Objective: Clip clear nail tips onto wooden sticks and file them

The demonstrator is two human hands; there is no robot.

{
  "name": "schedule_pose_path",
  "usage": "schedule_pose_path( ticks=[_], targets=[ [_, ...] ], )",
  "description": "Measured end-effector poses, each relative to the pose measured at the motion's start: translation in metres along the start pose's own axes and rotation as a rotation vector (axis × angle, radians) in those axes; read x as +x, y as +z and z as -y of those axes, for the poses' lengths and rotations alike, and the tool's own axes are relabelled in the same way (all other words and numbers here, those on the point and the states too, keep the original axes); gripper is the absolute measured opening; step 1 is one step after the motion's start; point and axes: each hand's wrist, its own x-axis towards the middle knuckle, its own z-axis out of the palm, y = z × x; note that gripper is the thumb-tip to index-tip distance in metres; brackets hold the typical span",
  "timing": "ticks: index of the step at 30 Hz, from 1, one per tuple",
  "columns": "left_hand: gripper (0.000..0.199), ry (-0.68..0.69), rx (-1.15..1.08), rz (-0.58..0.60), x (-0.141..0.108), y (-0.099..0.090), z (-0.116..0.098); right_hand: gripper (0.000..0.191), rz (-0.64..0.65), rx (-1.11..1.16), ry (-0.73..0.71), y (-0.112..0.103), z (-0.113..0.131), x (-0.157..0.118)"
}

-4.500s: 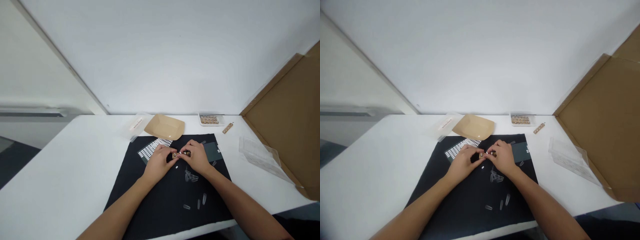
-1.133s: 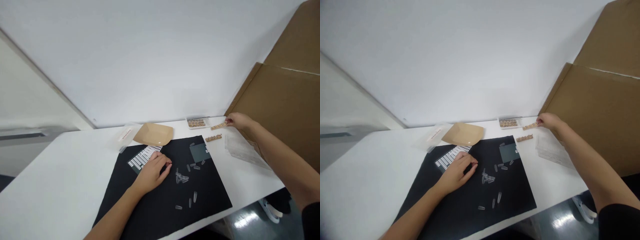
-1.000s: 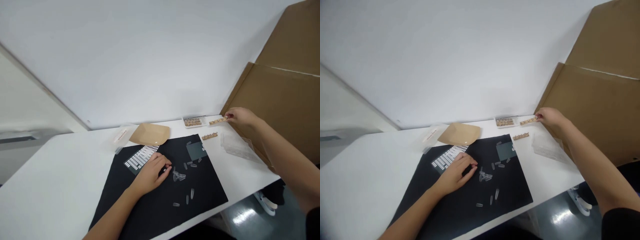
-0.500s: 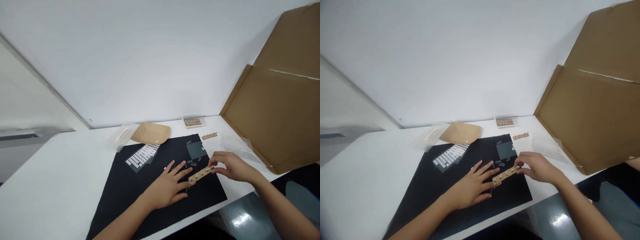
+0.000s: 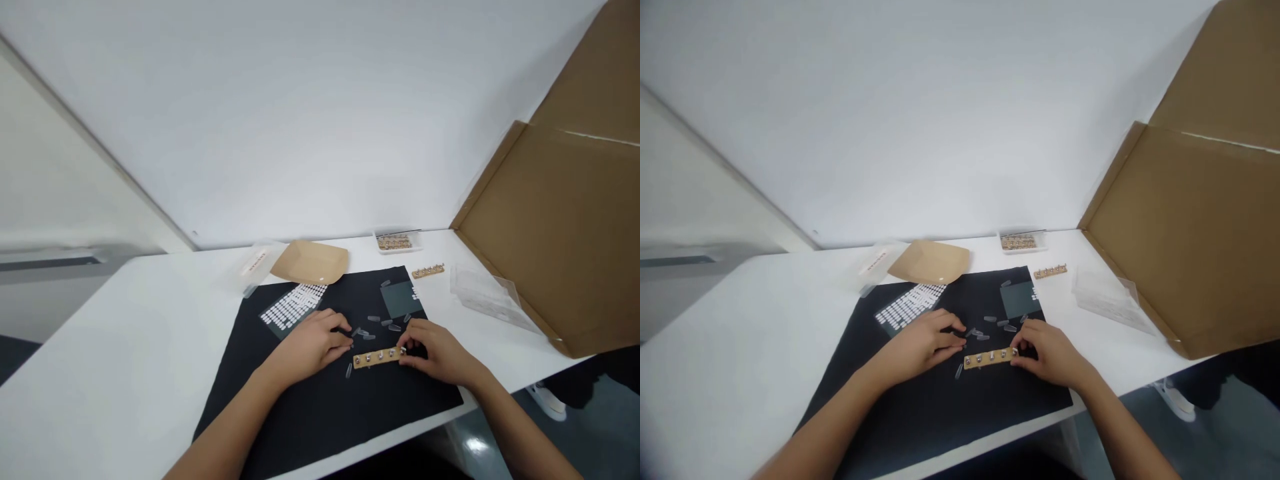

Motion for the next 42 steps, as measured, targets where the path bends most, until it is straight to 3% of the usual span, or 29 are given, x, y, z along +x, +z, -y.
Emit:
schedule_pose_path(
  ticks=[6, 10, 14, 18, 25, 33, 37, 42],
  targets=[
    [0.012, 0.020, -0.099, -0.002, -0.003, -0.006, 0.006, 0.029, 0.105, 0.172, -0.056, -0.027, -0.005, 0.009],
    [0.010, 0.016, -0.138, 0.014, -0.003, -0.008, 0.007, 0.015, -0.022, 0.074, 0.030, -0.043, -0.011, 0.026],
    [0.012, 0.012, -0.178, 0.002, -0.002, -0.007, 0.008, 0.018, 0.098, -0.135, 0.025, -0.031, -0.011, 0.047],
    [0.015, 0.010, -0.188, -0.034, 0.000, -0.006, 0.008, 0.019, 0.108, -0.268, 0.058, -0.018, -0.007, 0.062],
    [0.016, 0.006, -0.118, -0.054, 0.000, -0.002, 0.006, 0.005, 0.153, -0.304, 0.143, -0.012, 0.003, 0.067],
    [0.019, 0.019, -0.064, -0.072, 0.001, -0.006, 0.000, 0.004, 0.163, -0.322, 0.006, -0.020, -0.003, 0.060],
    [0.022, -0.027, 0.009, -0.112, 0.000, -0.007, -0.002, 0.003, 0.097, -0.221, -0.019, -0.035, 0.001, 0.055],
    [0.031, -0.090, -0.022, -0.157, -0.005, -0.002, 0.005, 0.009, -0.152, -0.184, -0.067, -0.071, -0.006, 0.070]
  ],
)
